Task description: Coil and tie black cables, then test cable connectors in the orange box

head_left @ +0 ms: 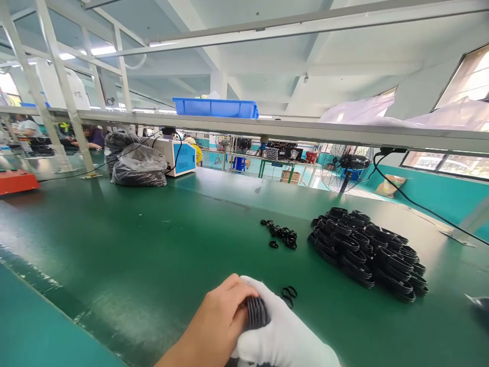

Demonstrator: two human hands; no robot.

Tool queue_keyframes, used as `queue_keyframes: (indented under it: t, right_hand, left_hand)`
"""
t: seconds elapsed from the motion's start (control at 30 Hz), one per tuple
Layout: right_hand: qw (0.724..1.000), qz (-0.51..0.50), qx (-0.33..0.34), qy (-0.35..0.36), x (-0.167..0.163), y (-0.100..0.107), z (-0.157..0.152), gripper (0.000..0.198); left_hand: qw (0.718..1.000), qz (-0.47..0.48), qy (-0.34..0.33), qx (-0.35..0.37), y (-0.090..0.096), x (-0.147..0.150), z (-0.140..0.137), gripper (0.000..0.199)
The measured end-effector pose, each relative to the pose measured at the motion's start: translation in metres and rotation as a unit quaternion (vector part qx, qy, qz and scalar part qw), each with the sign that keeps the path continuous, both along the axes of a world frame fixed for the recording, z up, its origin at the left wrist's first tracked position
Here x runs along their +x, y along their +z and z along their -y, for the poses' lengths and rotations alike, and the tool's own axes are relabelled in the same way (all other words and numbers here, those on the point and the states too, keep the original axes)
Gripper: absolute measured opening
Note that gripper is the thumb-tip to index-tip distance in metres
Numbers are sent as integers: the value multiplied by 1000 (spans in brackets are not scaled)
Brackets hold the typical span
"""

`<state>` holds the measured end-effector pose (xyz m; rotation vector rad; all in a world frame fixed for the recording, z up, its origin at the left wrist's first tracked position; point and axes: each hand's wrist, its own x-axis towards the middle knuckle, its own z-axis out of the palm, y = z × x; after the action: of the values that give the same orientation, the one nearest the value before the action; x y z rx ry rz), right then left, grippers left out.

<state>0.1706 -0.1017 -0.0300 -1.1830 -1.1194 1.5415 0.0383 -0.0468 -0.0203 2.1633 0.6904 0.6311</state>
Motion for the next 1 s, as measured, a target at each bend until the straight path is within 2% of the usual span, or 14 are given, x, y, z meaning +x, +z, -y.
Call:
queue_keyframes:
  t: [0.07, 0.13, 0.23, 0.27, 0.47, 0.6, 0.67, 0.77, 0.83, 0.93, 1.0]
  right_hand:
    - [999, -21, -41, 5, -1, 2, 1, 37]
    - [996, -61, -58, 11, 0, -1, 2, 27]
    - [992, -117, -40, 7, 5, -10, 3, 32]
    - [991, -124, -39, 6, 5, -13, 3, 33]
    - [991, -112, -67, 5, 6, -21, 4, 34]
    - [991, -123, -59, 9, 5, -19, 3, 35]
    - [991, -117, -67, 11, 3, -16, 2, 28]
    - [994, -78, -80, 12, 0, -13, 1, 13]
    - [994, -57, -92, 6, -2, -14, 0, 7]
    - [991, -83, -107, 0, -3, -17, -1, 12]
    - [990, -87, -114, 1, -3, -17, -2, 13]
  left_hand:
    - [999, -15, 35, -40, 0, 0, -1, 24]
    - [994, -12, 37, -103, -2, 2, -3, 18]
    - [977, 15, 18, -212, -5, 6, -4, 8]
    - [974, 15, 22, -225, -6, 8, -4, 7]
    - [988, -63, 75, -121, -3, 14, -4, 1]
    - [993, -45, 51, -100, 1, 13, -5, 9]
    - [995, -21, 46, -81, -1, 13, -5, 15]
    - [996, -6, 73, -43, -7, 15, -4, 20]
    - [996, -11, 80, -46, -11, 16, -5, 20]
    - [994, -19, 72, -79, -13, 14, -7, 17]
    - [994, -26, 74, -74, -11, 14, -7, 18]
